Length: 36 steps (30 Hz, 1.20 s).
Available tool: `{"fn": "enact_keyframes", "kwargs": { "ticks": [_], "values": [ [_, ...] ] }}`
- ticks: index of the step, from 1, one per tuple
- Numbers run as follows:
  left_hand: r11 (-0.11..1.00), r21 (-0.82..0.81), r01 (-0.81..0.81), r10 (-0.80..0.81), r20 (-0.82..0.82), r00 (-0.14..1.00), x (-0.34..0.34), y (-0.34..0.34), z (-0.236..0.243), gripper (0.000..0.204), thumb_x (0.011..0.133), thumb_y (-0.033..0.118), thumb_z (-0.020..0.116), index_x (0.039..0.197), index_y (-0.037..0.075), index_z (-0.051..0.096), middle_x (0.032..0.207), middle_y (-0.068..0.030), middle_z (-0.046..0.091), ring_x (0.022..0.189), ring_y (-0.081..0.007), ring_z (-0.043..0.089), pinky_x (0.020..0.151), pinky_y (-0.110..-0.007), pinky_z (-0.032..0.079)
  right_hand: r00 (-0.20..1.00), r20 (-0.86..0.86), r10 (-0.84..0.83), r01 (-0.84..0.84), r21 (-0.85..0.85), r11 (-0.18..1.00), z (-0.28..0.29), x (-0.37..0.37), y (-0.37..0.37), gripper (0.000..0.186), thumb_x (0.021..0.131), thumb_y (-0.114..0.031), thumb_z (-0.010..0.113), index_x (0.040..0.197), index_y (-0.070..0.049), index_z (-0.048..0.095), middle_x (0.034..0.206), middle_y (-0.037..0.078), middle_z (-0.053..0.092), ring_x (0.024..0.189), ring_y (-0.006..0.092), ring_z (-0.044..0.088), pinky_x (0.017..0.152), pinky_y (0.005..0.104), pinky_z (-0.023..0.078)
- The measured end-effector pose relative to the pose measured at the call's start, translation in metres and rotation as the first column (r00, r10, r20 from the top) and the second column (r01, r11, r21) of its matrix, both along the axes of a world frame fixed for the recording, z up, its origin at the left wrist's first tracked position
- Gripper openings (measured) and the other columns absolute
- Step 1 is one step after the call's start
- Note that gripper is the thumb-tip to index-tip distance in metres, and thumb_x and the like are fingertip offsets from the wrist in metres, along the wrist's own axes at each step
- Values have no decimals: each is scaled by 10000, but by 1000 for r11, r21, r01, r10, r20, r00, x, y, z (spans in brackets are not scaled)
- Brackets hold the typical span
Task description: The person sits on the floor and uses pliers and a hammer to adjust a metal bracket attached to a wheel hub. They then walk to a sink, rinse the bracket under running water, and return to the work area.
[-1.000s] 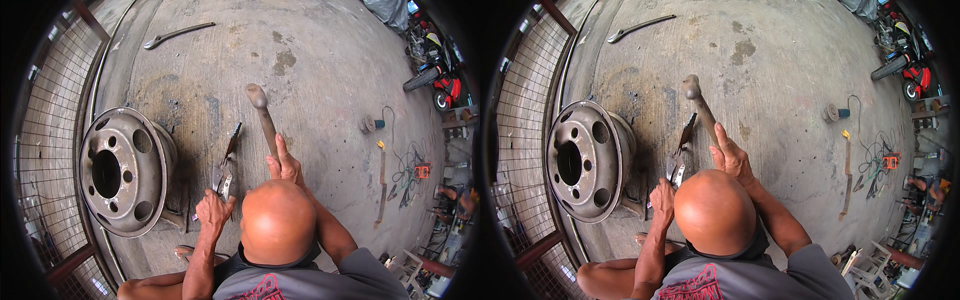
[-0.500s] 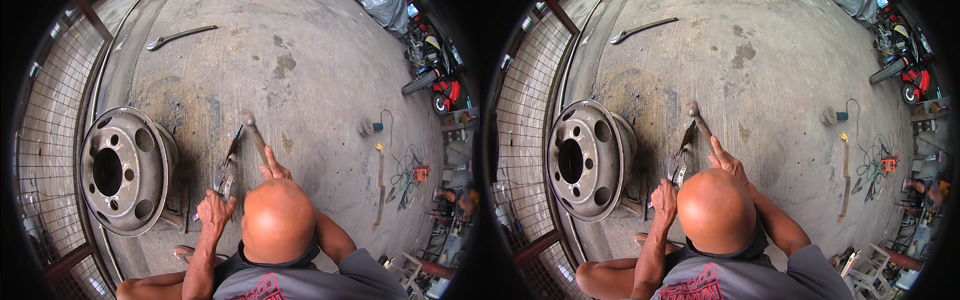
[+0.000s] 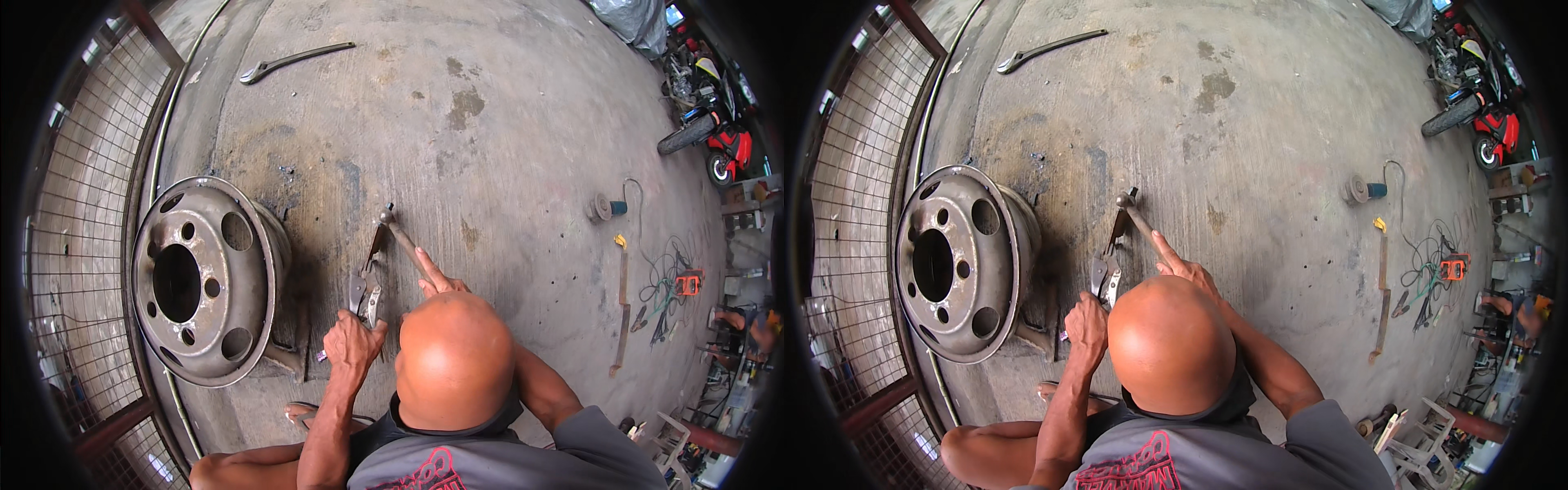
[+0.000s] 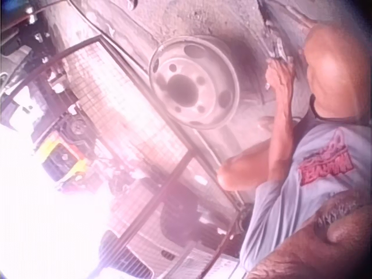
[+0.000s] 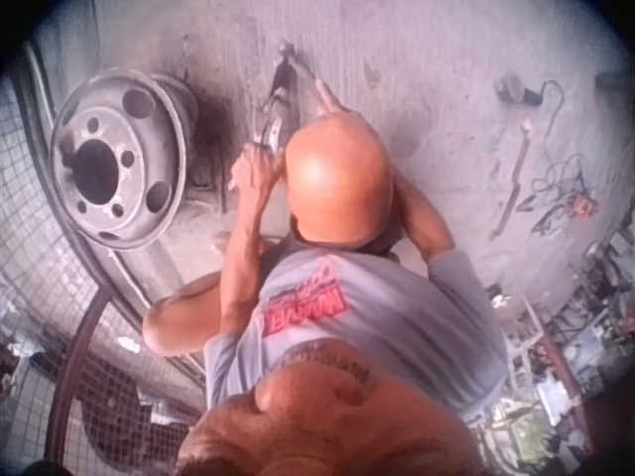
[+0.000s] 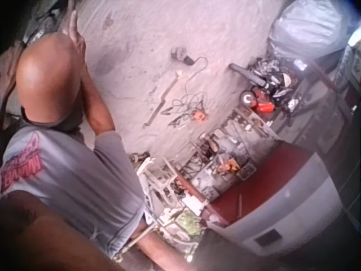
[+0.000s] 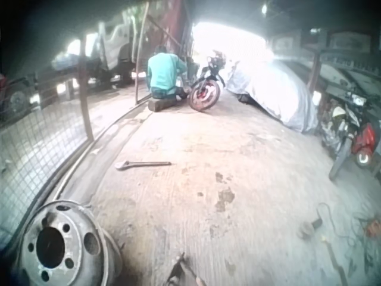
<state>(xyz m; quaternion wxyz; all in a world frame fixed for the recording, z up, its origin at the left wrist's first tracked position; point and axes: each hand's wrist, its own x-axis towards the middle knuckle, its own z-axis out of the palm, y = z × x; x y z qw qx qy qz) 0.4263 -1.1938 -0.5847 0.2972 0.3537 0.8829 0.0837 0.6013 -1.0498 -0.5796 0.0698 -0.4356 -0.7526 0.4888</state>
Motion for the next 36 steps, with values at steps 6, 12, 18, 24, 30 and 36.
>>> {"fn": "enact_keyframes", "kwargs": {
  "ticks": [6,12,18,24,30,36],
  "values": [
    [999,-42,-22,23,29,999,-2,-5,2,617,745,439,765,949,-117,591,841,-324,709,818,-457,727,763,-483,589,993,-118,-13,51,330,943,33,-21,11,753,1003,-143,632,1634,-258,240,790,212,622,685,317,667,621,446,522],
    [1000,-8,-4,5,37,999,0,0,2,609,747,439,764,942,-114,603,845,-324,708,813,-456,726,758,-483,587,998,-53,23,-12,199,980,-19,3,0,711,1028,-232,598,1636,-265,232,788,213,624,678,295,657,616,436,519],
    [1000,-6,-25,25,40,999,-5,-8,1,623,748,451,761,934,-126,620,854,-327,708,829,-454,727,768,-478,587,999,35,-41,33,193,981,23,-20,-2,705,1029,-238,597,1633,-279,236,794,206,642,708,345,681,625,465,521],
    [1000,-19,-8,9,57,998,-6,1,5,661,750,474,749,962,-141,629,867,-331,709,851,-452,727,796,-476,584,935,-354,8,195,534,823,-18,-22,-7,711,1024,-220,598,1631,-284,233,853,207,667,772,378,701,661,479,542],
    [995,-68,-69,75,90,993,-16,4,20,685,746,486,744,940,-166,663,874,-342,705,858,-460,724,810,-465,577,983,181,-5,-5,57,998,5,-24,1,733,1013,-167,618,1629,-292,240,871,206,659,766,366,699,690,483,552],
    [973,-197,-117,154,180,972,-37,22,54,692,735,500,710,937,-162,713,907,-368,692,941,-466,714,883,-480,547,984,-169,-55,111,342,933,28,-48,15,669,1001,-124,633,1589,-301,369,886,204,668,716,323,679,689,444,540]
  ]
}}
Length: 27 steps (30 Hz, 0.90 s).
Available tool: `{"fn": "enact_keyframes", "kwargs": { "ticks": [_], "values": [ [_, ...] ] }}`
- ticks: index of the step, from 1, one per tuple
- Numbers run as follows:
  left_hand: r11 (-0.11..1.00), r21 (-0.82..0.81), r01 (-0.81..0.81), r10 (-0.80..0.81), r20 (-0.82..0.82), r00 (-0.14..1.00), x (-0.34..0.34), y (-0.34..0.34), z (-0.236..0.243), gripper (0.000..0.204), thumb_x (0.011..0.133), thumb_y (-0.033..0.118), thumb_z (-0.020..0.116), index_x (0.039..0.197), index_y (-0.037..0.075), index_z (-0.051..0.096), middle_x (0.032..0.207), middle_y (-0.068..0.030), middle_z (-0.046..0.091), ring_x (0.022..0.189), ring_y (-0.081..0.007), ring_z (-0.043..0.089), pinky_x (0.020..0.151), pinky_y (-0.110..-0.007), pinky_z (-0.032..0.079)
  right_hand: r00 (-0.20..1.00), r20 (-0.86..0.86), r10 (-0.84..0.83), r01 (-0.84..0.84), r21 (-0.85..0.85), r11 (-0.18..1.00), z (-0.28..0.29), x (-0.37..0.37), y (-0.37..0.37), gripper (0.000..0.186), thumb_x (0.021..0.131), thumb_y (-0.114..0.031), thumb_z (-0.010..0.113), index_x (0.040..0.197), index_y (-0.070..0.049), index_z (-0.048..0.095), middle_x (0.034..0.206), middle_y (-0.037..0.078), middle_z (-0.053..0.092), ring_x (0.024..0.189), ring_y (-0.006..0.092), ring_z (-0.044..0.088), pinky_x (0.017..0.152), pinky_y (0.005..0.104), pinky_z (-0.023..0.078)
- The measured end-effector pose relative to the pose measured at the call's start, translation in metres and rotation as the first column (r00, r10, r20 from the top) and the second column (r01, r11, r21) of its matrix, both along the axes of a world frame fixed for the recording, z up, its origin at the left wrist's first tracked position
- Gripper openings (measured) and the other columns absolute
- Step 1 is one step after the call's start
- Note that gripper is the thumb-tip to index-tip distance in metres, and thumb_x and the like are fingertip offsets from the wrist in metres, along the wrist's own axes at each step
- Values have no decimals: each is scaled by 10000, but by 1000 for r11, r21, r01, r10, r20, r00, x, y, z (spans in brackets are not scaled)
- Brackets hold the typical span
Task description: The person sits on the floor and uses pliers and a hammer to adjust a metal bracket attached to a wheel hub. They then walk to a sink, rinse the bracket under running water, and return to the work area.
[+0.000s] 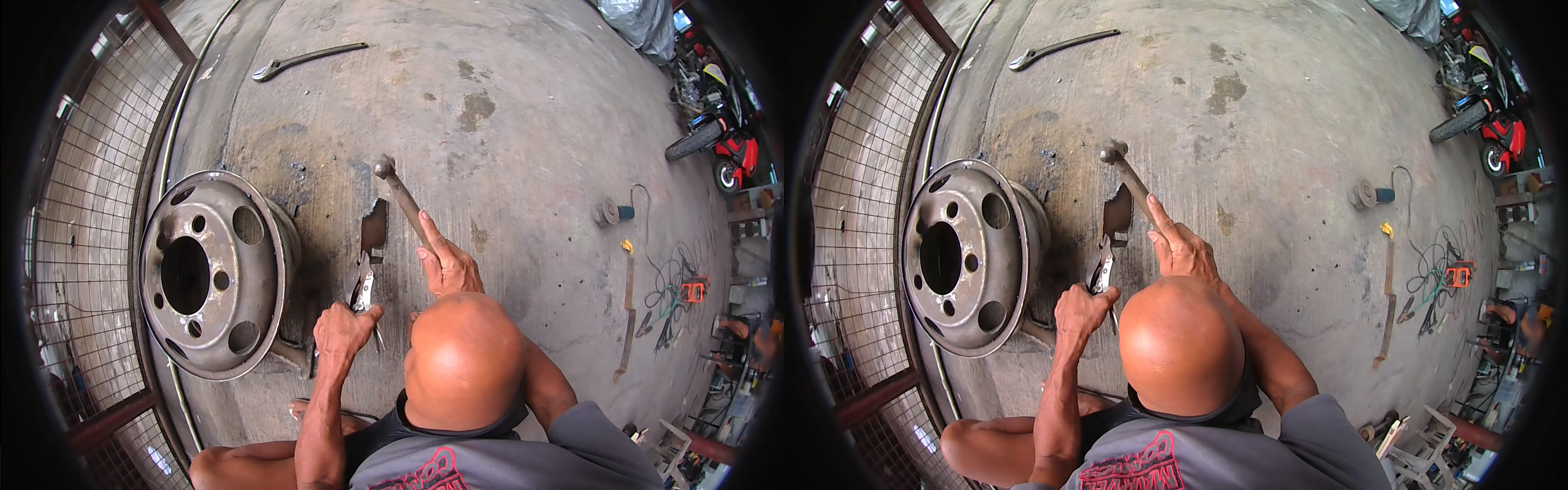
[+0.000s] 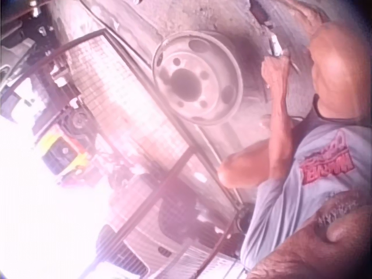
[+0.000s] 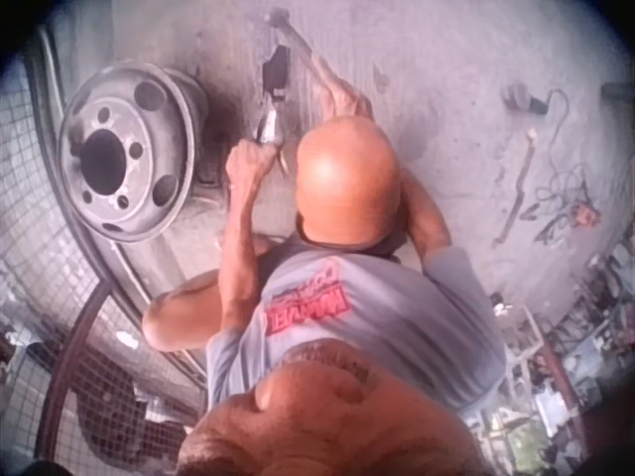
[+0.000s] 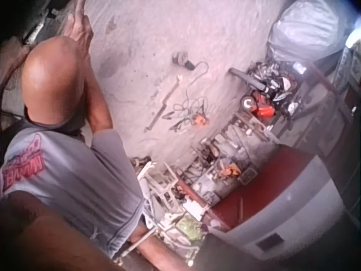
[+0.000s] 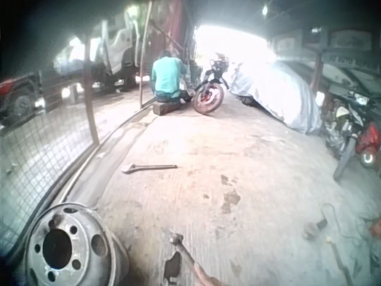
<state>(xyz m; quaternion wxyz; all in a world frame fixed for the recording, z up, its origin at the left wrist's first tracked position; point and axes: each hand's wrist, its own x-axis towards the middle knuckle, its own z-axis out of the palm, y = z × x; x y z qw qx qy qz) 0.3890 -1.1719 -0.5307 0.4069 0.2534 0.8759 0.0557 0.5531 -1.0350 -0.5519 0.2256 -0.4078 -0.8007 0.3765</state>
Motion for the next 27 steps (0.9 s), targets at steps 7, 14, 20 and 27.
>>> {"fn": "enact_keyframes", "kwargs": {
  "ticks": [7,14,20,27],
  "values": [
    [999,-8,49,-49,17,999,-7,6,-5,677,729,503,727,868,-160,719,850,-342,703,871,-439,730,831,-474,549,954,264,142,-130,-63,990,-62,17,8,696,1027,-213,599,1620,-326,253,861,202,651,752,388,687,695,492,551],
    [958,-23,-287,258,507,822,-20,-11,-45,550,801,477,698,691,-60,655,607,-101,587,525,-233,576,548,-386,466,953,295,-75,179,-343,922,-67,46,5,650,1044,-267,537,1624,-338,252,900,197,705,737,308,687,719,480,531],
    [796,-89,-598,338,885,318,-10,-39,-110,578,848,534,673,1014,-19,633,707,-86,614,524,-185,582,441,-291,451,972,141,-186,233,-639,733,-73,64,-13,663,1044,-199,551,1635,-286,263,890,48,619,691,117,564,630,345,490],
    [828,-101,-551,250,947,201,-5,-44,-130,660,877,569,602,1134,-36,652,778,-117,701,564,-216,665,463,-286,459,955,-3,-297,203,-724,660,-42,56,-34,587,1055,-175,564,1599,-260,363,727,-45,455,587,45,405,500,235,372]
  ]
}}
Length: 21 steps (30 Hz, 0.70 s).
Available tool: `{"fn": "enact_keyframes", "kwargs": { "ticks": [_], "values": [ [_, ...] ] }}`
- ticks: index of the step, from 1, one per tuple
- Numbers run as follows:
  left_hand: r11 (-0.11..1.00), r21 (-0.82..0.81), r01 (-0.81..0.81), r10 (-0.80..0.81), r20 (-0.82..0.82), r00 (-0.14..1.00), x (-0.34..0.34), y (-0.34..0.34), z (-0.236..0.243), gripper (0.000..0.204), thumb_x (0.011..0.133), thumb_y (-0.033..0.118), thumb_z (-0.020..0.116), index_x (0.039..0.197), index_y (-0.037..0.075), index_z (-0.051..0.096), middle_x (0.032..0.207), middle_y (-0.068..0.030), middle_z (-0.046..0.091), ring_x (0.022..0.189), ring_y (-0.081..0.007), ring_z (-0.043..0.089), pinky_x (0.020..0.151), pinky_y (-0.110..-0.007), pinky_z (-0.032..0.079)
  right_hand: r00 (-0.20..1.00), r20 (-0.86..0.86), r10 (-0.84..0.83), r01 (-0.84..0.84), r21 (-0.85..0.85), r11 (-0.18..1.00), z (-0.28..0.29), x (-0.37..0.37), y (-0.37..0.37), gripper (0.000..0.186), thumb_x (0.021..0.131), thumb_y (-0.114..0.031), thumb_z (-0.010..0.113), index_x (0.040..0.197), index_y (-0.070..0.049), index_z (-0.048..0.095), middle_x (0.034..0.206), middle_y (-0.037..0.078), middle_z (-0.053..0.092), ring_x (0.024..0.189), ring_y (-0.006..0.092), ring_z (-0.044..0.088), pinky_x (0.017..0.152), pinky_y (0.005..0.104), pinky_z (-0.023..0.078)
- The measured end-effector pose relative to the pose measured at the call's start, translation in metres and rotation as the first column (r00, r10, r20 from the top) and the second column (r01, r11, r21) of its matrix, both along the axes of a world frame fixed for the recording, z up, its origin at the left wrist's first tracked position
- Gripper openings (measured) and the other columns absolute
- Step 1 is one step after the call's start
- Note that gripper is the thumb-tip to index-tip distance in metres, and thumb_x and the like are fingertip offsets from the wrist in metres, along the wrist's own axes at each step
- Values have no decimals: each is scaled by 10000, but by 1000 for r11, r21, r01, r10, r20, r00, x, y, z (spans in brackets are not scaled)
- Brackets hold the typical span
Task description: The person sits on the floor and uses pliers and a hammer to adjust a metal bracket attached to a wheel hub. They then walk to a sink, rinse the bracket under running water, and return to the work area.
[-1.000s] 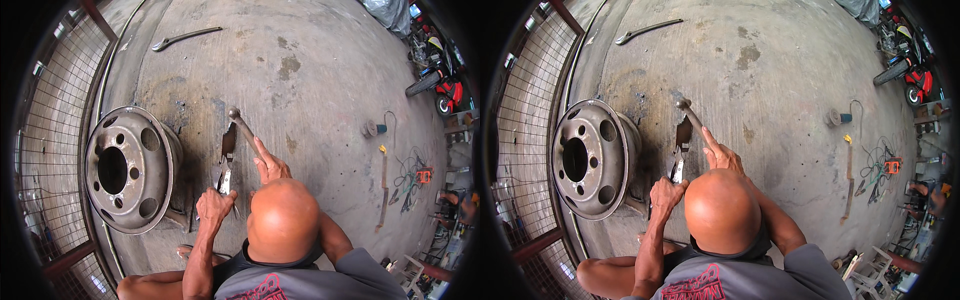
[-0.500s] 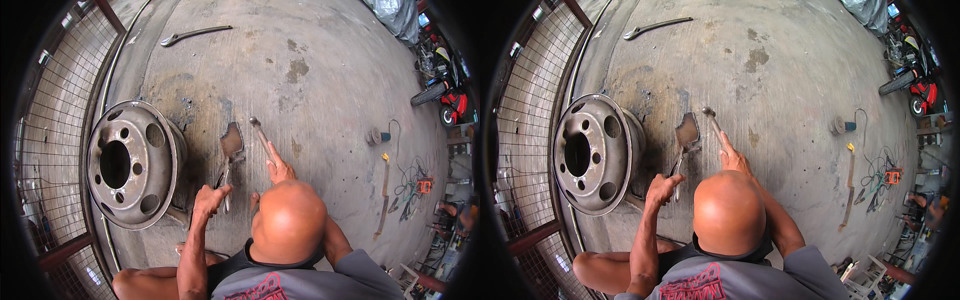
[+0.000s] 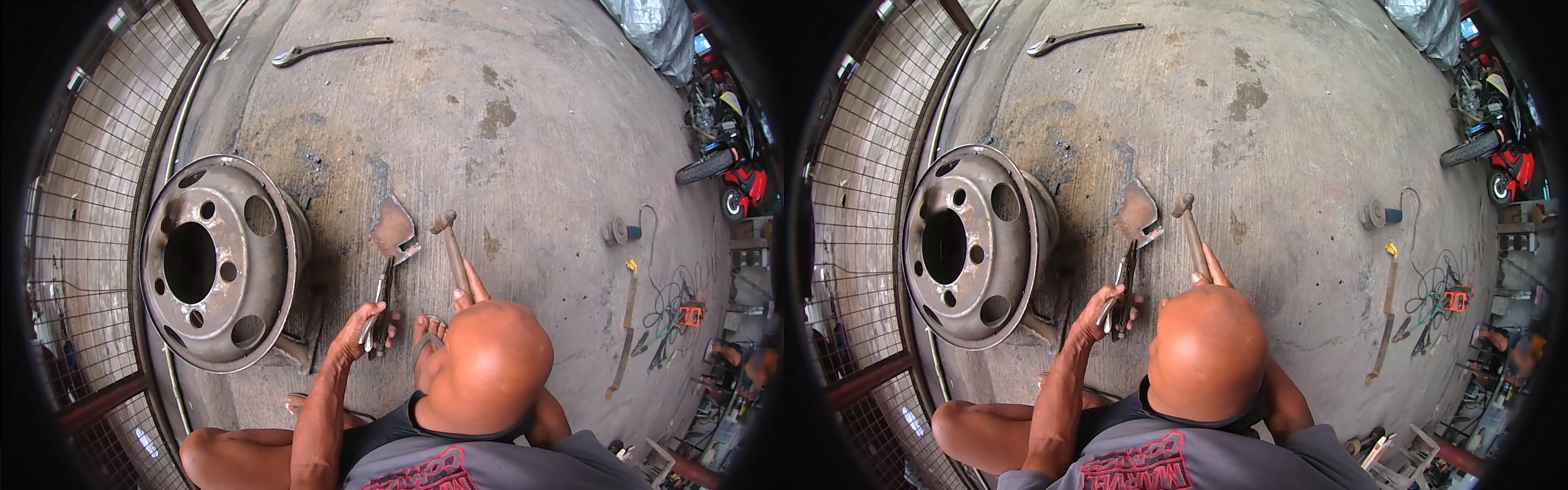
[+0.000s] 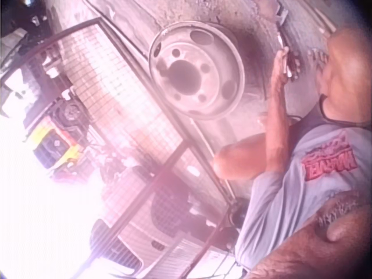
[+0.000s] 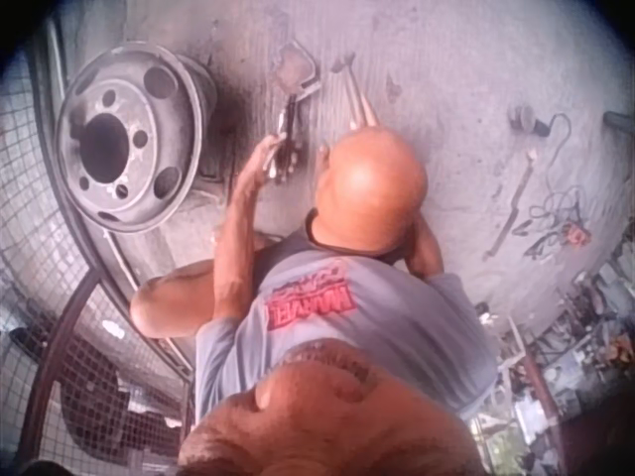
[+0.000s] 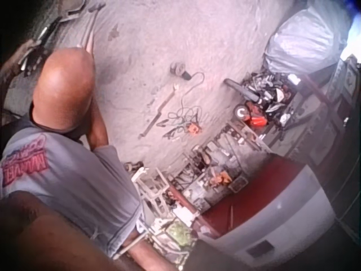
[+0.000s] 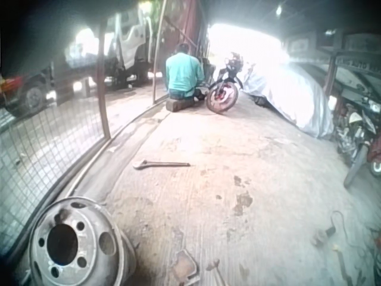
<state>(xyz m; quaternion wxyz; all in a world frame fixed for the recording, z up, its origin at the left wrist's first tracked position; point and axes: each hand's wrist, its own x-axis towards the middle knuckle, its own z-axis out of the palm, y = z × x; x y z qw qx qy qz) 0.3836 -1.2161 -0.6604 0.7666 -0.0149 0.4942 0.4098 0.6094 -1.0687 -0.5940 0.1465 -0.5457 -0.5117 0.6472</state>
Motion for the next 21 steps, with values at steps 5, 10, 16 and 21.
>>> {"fn": "enact_keyframes", "kwargs": {
  "ticks": [5,10,16,21],
  "values": [
    [999,26,19,-18,-38,999,8,6,-2,526,933,518,577,1093,19,621,882,-186,744,692,-248,725,490,-290,484,998,-9,62,-63,-131,989,-5,25,-8,613,1051,-200,570,1612,-232,327,932,19,501,735,93,478,633,281,420],
    [999,28,-18,16,84,996,2,6,-9,431,966,461,575,1038,36,590,949,-230,745,766,-308,750,497,-301,495,994,-29,107,-110,-313,943,-13,54,-36,618,1050,-211,572,1614,-225,320,998,37,499,793,115,489,677,301,426],
    [997,-1,-76,75,131,989,1,8,3,441,950,515,617,1050,92,542,923,-208,737,725,-315,745,436,-285,442,990,-47,130,-137,-445,885,-20,77,-62,625,1048,-225,574,1616,-216,313,1077,59,497,862,141,502,730,326,434],
    [996,60,-61,38,337,941,1,8,15,500,944,565,573,1034,73,559,968,-249,726,787,-313,742,477,-305,452,990,-38,133,-135,-484,864,-20,91,-73,631,1047,-236,576,1618,-208,307,1143,78,495,920,162,513,774,346,440]
  ]
}}
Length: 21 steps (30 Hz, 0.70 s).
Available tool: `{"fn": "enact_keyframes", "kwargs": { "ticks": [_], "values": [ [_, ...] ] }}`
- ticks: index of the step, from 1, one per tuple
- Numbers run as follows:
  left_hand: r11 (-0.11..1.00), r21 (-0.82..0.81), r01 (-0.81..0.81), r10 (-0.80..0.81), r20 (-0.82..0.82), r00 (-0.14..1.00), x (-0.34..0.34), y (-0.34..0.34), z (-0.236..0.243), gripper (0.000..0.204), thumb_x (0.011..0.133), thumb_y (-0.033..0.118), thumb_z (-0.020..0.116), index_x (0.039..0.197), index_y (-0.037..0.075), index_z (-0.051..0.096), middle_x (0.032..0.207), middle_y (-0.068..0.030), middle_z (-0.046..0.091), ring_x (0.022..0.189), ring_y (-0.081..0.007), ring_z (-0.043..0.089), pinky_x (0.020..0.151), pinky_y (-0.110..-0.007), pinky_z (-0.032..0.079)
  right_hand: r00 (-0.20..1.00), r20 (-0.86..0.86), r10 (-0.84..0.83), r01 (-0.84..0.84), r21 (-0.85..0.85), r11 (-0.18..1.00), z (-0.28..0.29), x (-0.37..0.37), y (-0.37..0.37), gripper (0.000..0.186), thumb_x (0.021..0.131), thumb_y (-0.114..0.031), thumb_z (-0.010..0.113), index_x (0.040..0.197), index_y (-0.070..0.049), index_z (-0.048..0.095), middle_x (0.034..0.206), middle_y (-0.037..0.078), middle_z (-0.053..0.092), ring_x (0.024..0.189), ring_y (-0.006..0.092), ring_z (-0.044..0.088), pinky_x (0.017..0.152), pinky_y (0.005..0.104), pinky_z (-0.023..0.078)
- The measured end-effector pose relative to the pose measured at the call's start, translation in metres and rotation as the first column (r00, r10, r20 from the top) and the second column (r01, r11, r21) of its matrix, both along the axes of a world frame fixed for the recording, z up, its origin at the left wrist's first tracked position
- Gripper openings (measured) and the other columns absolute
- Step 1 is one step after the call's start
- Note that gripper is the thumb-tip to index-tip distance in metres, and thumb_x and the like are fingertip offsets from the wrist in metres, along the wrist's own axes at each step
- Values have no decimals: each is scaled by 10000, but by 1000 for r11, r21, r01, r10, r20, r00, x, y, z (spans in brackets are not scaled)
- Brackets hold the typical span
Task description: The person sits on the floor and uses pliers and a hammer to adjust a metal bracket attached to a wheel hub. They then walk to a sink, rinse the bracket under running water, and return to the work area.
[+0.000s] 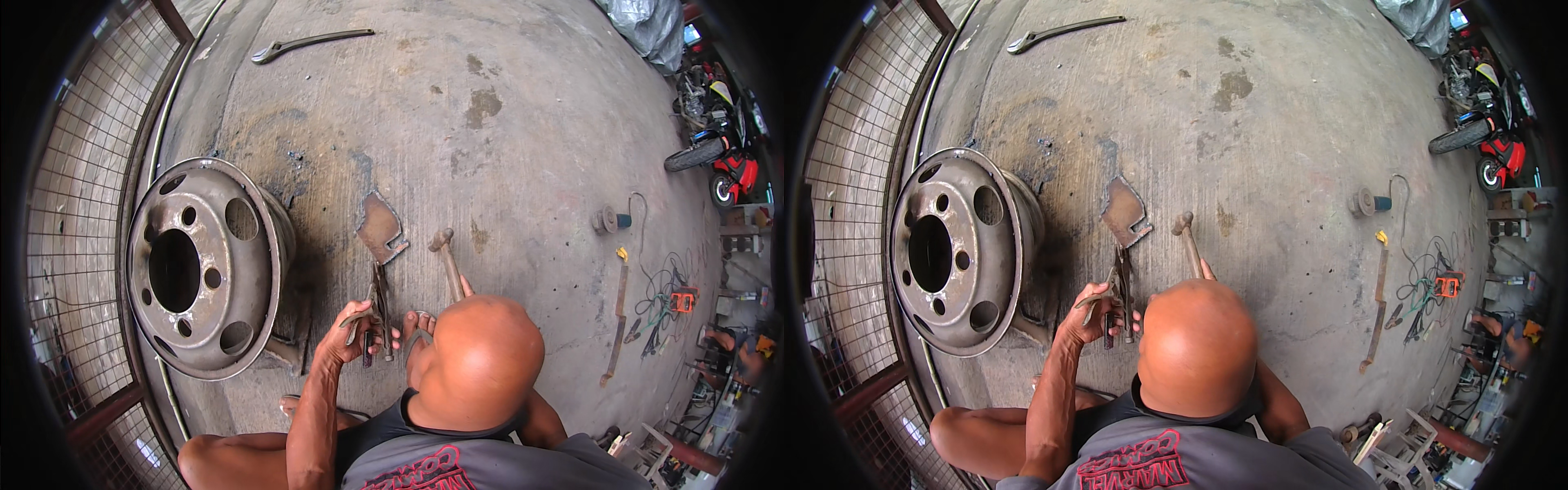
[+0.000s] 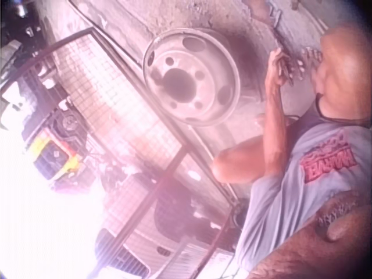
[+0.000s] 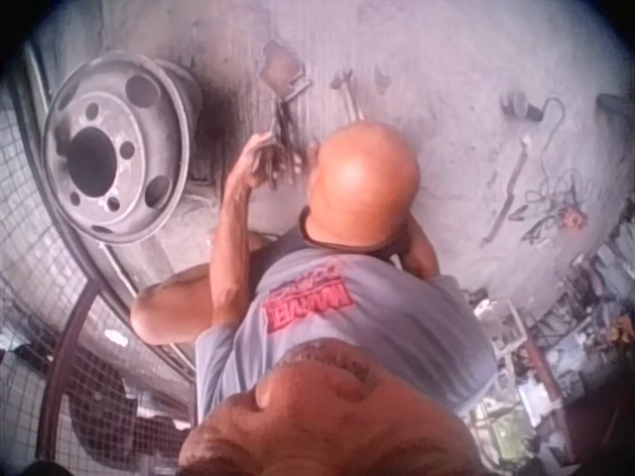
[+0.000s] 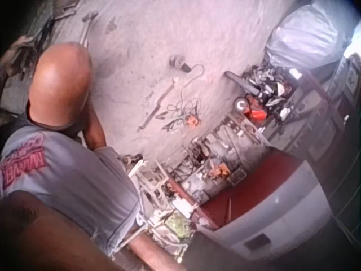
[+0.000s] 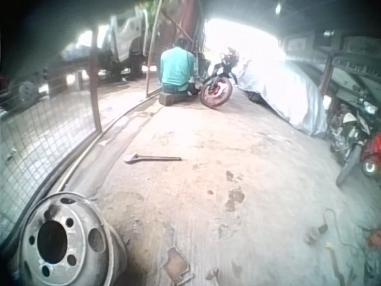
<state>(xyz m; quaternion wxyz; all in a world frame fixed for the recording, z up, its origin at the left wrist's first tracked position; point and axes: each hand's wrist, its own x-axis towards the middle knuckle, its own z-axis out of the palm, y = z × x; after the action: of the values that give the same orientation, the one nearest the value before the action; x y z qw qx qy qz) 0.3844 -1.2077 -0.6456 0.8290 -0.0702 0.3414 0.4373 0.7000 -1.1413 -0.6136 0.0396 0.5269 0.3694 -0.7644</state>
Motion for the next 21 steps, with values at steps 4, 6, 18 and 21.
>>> {"fn": "enact_keyframes", "kwargs": {
  "ticks": [4,6,18,21],
  "values": [
    [998,1,61,-61,-21,998,-2,-9,0,547,937,584,544,1023,45,574,1001,-280,714,838,-311,737,505,-320,460,1000,0,26,-26,-13,1000,-4,3,-2,637,1047,-245,578,1619,-202,302,1196,92,493,967,180,522,810,362,445],
    [993,1,119,-119,-54,991,-5,-14,-2,505,933,542,573,1008,43,578,973,-275,721,809,-313,738,504,-315,453,1000,6,27,-27,3,1000,-3,4,-1,640,1046,-250,579,1620,-199,299,1223,99,492,990,188,526,828,370,447],
    [966,-223,133,-239,-567,788,-28,1,42,566,783,505,719,1040,5,648,904,-128,652,726,-213,632,606,-338,482,610,789,73,-722,515,462,-37,-1,63,660,1044,-277,583,1624,-181,284,1381,143,487,1129,240,553,934,419,463],
    [971,-235,36,-153,-501,852,-22,7,40,548,804,471,721,1075,4,626,902,-133,649,726,-232,643,622,-346,501,346,937,-37,-910,345,229,-47,-2,80,665,1043,-283,584,1625,-176,280,1421,154,486,1164,253,560,961,431,466]
  ]
}}
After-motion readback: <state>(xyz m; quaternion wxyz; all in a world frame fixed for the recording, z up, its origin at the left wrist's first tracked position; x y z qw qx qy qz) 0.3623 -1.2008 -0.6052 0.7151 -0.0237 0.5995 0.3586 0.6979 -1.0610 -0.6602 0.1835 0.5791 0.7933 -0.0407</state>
